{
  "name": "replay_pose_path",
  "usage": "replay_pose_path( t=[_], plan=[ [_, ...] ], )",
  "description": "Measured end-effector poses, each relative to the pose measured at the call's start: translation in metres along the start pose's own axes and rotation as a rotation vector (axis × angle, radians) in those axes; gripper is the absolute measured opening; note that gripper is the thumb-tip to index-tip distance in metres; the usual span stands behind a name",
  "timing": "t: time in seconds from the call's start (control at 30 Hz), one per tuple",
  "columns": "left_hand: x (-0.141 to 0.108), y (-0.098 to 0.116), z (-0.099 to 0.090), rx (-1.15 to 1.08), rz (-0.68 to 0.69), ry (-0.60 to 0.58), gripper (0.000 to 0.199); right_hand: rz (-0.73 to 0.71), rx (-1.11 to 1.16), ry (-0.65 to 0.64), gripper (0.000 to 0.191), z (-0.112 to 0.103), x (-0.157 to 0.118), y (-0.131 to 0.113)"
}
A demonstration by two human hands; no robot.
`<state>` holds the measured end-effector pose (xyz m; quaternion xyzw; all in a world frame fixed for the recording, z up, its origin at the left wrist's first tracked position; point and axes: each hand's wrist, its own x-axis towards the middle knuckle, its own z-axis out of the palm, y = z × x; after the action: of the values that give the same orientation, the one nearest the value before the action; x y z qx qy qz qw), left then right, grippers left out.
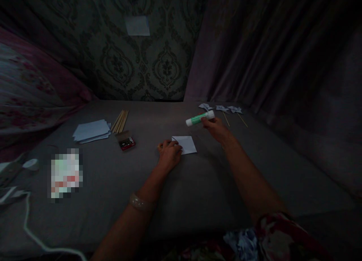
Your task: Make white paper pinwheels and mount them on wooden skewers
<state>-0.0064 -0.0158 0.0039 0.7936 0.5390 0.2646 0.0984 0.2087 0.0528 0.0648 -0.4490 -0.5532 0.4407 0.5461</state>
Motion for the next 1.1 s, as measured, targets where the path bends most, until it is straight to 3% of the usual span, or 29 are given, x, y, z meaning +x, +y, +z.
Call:
replay_pose_path(
  t=[0.07,0.2,0.3,0.43,0.57,0.73,0.93,1.1],
  plan=[
    [0.004,-0.002,-0.002,-0.099,-0.076,0.096,0.02,0.061,0.118,0.145,0.032,-0.01,-0.001,-0.001],
    [0.013,-0.009,-0.01,-0.474,-0.27,0.314,0.02,0.27,0.319,0.211,0.03,-0.002,-0.014,-0.001],
    [0.017,-0.013,-0.014,-0.863,-0.338,0.341,0.033,0.452,0.573,0.21,0.021,0.031,-0.032,-0.001],
    [0.016,-0.007,-0.016,-1.16,-0.315,0.304,0.038,0.617,0.802,0.041,0.013,0.082,-0.053,-0.001],
    [0.014,-0.002,-0.015,-1.291,-0.296,0.294,0.033,0.718,0.953,0.016,0.016,0.107,-0.061,0.001],
    [0.014,-0.006,-0.014,-1.355,-0.345,0.341,0.034,0.811,1.072,0.005,0.021,0.112,-0.063,0.004],
    [0.011,-0.003,-0.017,-1.397,-0.404,0.315,0.031,0.794,1.016,-0.056,0.02,0.115,-0.067,0.013],
    [0.012,-0.007,-0.026,-1.334,-0.426,0.392,0.027,0.823,0.848,-0.191,0.025,0.11,-0.07,0.019]
  ],
)
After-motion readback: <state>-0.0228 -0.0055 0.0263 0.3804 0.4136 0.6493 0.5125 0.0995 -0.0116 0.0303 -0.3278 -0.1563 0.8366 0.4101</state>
